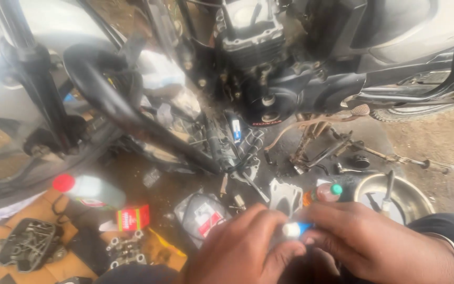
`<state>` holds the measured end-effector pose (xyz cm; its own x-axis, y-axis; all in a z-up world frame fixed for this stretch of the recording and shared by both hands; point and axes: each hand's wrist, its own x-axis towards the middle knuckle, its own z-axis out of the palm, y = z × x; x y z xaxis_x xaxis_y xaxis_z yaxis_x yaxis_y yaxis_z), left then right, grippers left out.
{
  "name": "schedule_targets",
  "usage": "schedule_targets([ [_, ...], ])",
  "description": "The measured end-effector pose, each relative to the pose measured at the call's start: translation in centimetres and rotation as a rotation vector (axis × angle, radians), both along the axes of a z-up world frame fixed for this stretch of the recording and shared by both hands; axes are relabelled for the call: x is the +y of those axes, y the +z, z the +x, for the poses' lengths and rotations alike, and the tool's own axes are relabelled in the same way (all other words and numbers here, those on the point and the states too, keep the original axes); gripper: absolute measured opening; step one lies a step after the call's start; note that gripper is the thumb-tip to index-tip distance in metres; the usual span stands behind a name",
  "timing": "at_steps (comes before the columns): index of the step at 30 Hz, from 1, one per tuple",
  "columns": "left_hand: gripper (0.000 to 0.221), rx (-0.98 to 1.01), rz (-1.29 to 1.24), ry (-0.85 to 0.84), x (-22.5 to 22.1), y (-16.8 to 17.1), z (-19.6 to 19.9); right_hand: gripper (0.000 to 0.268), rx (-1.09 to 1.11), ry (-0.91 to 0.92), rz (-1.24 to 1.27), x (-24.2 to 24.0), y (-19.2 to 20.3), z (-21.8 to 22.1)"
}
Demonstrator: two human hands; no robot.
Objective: Apply adhesive to a gasket and install it onto a motorcycle engine block.
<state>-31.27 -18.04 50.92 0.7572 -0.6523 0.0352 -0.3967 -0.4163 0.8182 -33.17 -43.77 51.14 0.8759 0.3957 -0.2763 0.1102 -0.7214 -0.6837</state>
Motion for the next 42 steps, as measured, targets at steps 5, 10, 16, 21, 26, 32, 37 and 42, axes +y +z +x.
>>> schedule_targets([
  [5, 0.032, -0.396, 0.022, -0.130, -0.7, -2.4, 0.7, 0.026, -0.255, 0.272, 0.138, -0.5, 1.2, 2.0],
  [10, 0.035, -0.218, 0.113, -0.095, -1.9, -2.1, 1.2, 0.017, -0.315, 0.447, 0.161, -1.8, -0.5, 4.0],
  [16, 0.045, 0.622, -0.251, 0.024, -2.6, -3.8, 3.6, 0.048, -0.996, 0.579, -0.041, -3.0, 0.3, 5.6],
  [21, 0.049, 1.254, -0.474, 0.047, -3.0, -4.5, 6.0, 0.053, -1.103, 0.560, -0.146, -3.5, -1.0, 6.1],
  [26, 0.047, 0.759, -0.238, -0.142, -3.2, -4.2, 7.2, 0.038, -0.671, 0.300, 0.163, -4.2, -3.3, 6.6],
  [32, 0.050, 0.781, -0.134, -0.086, -3.7, -4.2, 8.5, 0.028, -0.425, 0.155, 0.037, -5.5, -5.8, 6.6],
  [37, 0.053, 0.796, -0.415, -0.137, -2.7, -5.7, 9.6, 0.026, -0.874, 0.269, -0.028, -5.4, -4.5, 7.5],
  [42, 0.048, 0.655, -0.396, -0.038, -2.2, -5.4, 9.2, 0.021, -0.479, -0.085, 0.298, -5.0, -4.0, 6.8],
])
